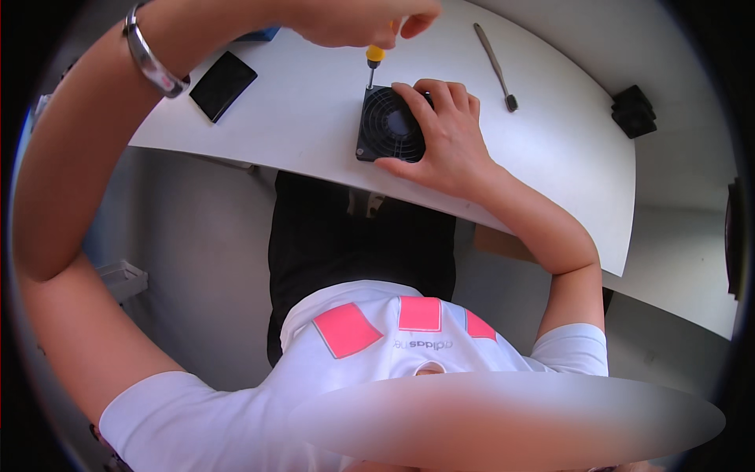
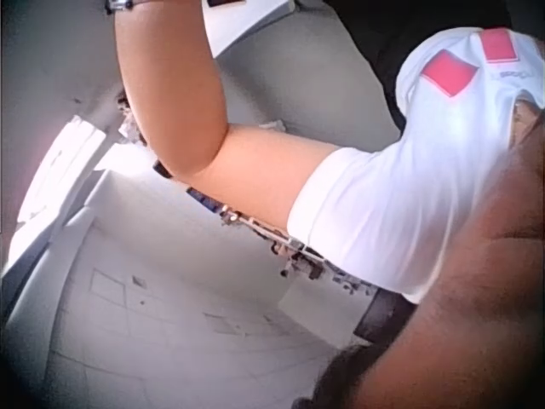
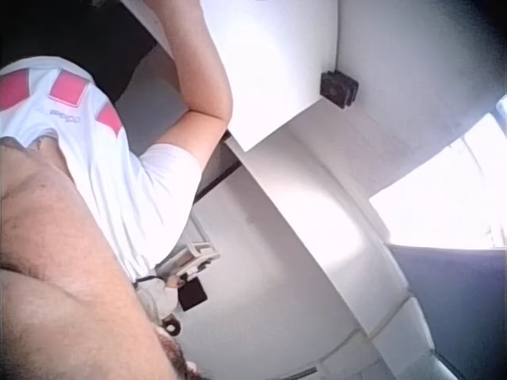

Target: Unscrew and clean a computer cooling fan using a screwdriver and brush.

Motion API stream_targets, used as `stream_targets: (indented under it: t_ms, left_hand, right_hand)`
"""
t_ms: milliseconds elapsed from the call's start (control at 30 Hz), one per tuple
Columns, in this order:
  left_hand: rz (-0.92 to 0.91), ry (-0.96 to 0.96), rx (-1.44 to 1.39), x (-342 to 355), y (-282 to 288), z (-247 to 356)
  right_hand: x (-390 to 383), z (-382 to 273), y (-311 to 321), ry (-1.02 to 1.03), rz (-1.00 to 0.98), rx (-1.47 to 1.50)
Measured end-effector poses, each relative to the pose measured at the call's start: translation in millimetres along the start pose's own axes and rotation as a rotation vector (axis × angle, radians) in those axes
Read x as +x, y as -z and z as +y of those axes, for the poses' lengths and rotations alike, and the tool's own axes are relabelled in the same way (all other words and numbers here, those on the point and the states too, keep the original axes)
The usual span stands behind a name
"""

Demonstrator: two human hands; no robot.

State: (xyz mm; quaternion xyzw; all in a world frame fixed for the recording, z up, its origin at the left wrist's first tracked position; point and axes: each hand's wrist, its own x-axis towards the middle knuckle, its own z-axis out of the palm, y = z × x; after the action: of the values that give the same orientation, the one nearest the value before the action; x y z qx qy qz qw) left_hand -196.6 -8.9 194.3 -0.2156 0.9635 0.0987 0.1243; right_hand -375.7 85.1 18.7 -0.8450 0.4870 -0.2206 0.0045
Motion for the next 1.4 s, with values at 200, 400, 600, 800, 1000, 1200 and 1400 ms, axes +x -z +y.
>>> stream_targets:
  t_ms: [200,400,600,800,1000,1200,1400]
  left_hand:
    - [0.356,0.053,-0.152,7,-32,-12]
    - [0.958,-0.058,-0.136,23,-79,-26]
    - [0.877,-0.074,-0.424,46,-76,-39]
    - [0.718,-0.268,-0.604,56,-73,-59]
    - [1.140,-0.114,-0.500,65,-95,-56]
    - [1.176,-0.103,-0.571,52,-100,-60]
    - [1.124,-0.178,-0.625,53,-102,-56]
  right_hand:
    - [2,-1,2,-0.023,-0.025,0.004]
    - [6,3,-1,-0.033,0.005,0.003]
    - [10,18,0,-0.098,0.040,0.003]
    - [12,21,6,-0.153,-0.005,0.030]
    - [11,24,3,-0.159,-0.024,0.079]
    - [12,25,3,-0.150,0.010,0.098]
    - [15,28,0,-0.154,0.042,0.084]
